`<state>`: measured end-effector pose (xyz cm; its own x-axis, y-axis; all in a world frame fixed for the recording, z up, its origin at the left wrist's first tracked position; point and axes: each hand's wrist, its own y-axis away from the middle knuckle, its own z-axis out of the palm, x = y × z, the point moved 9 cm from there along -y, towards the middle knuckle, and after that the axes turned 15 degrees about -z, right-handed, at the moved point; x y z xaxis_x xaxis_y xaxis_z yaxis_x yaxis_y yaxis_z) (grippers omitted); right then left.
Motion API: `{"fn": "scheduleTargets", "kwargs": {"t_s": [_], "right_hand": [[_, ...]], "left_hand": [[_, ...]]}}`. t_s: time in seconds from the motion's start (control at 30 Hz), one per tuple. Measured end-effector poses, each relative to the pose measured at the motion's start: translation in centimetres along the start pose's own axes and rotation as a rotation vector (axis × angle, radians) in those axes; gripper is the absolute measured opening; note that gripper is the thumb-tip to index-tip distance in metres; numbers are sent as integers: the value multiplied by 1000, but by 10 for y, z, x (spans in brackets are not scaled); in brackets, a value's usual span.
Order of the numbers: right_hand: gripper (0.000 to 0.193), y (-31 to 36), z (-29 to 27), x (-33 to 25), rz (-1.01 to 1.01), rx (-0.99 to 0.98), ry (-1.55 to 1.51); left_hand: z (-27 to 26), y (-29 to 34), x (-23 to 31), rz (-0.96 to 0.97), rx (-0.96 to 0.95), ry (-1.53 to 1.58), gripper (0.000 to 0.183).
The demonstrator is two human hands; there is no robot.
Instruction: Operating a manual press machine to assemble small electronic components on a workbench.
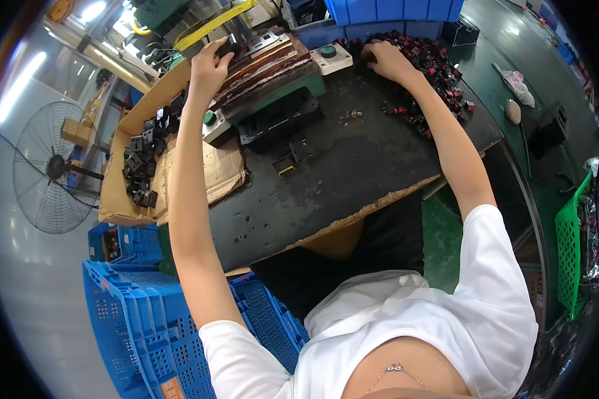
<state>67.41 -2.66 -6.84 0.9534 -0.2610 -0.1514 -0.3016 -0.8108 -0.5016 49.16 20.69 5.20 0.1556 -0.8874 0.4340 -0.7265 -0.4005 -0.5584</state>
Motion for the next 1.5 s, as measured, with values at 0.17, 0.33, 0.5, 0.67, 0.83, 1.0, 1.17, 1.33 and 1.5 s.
{"fn": "scheduleTargets", "kwargs": {"t_s": [0.17, 0.33, 0.5, 0.67, 0.83, 1.0, 1.17, 1.33, 1.5], "right_hand": [[21, 0, -1, 5, 35, 17, -12], [26, 1, -15, 0, -76, 132, 43], [28, -7, -12, -6, -42, 151, -254], [30, -8, -9, -5, 43, 157, -429], [32, -7, -16, 8, 38, 254, -406], [36, -9, -19, 15, -38, 293, -360], [35, -6, -19, 10, 80, 277, -419], [35, 1, -22, 15, 168, 265, -397], [35, -5, -22, 17, 7, 342, -350]], "left_hand": [[9, -7, 6, 99, -73, 63, 32], [22, -16, 4, 69, -147, -28, 31], [23, -16, 0, 164, -93, -67, 29], [23, -12, 2, 206, -75, -52, 28], [30, -18, -8, 129, -105, -245, 28], [32, -10, -10, 182, -93, -331, 27], [3, 20, 30, 396, 165, -377, 32], [-6, 106, 99, 351, 34, -260, 32], [3, 168, 121, 401, -135, -339, 33]]}}
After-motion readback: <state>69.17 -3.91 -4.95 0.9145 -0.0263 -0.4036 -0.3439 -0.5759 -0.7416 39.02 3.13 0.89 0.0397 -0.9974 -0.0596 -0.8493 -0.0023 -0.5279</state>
